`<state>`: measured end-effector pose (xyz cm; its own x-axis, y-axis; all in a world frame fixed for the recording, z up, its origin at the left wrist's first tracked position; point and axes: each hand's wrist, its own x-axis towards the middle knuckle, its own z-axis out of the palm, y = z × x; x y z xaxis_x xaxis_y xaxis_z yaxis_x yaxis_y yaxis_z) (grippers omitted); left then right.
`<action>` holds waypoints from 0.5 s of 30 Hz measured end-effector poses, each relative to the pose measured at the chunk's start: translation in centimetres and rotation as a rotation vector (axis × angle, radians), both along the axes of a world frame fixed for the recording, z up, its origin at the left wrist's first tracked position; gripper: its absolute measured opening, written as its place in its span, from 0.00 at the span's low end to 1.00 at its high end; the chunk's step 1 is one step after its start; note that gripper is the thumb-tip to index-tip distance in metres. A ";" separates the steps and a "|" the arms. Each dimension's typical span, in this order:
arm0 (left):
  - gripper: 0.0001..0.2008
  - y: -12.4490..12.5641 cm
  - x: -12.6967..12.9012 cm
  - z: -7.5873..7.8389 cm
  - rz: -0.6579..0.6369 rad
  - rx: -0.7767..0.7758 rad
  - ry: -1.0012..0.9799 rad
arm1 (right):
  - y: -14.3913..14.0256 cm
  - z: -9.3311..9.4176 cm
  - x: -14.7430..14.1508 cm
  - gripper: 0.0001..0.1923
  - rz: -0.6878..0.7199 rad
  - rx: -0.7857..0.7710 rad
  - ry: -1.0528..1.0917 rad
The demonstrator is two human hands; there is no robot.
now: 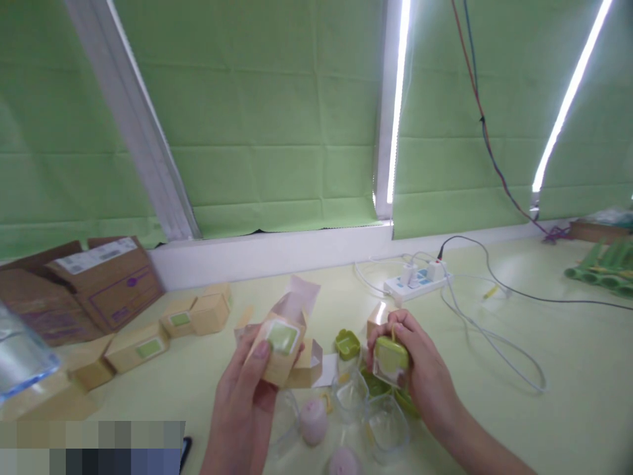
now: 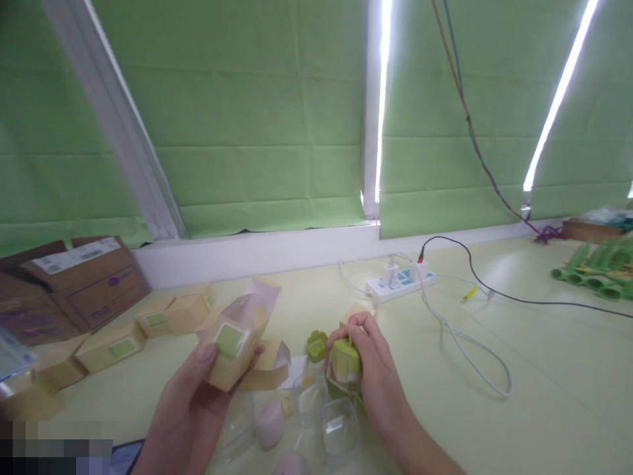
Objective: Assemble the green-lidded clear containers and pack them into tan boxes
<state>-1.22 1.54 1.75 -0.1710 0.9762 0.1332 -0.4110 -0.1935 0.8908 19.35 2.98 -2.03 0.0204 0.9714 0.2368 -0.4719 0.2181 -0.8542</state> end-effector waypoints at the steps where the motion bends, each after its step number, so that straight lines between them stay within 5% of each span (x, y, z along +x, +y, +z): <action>1: 0.20 -0.2 0.1 -0.1 -0.024 -0.020 0.007 | 0.0 0.1 0.1 0.12 0.047 -0.003 0.001; 4: 0.25 -0.6 0.6 -0.7 -0.090 -0.035 0.071 | -0.4 0.2 0.2 0.14 0.145 0.012 -0.133; 9: 0.28 -1.1 1.5 -2.1 -0.166 0.060 0.304 | -1.6 0.4 -0.1 0.29 0.096 0.184 -0.467; 12: 0.28 -1.1 1.4 -2.6 -0.210 0.095 0.472 | -1.5 0.7 0.0 0.22 0.040 0.209 -0.581; 15: 0.25 -0.7 1.1 -2.9 -0.120 0.116 0.559 | -0.3 1.2 1.1 0.20 -0.108 0.162 -0.623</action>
<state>-0.15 0.85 -1.18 0.0671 0.9580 0.2789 0.0904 -0.2842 0.9545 20.50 2.64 -0.82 -0.0723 0.9226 0.3790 0.1324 0.3855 -0.9132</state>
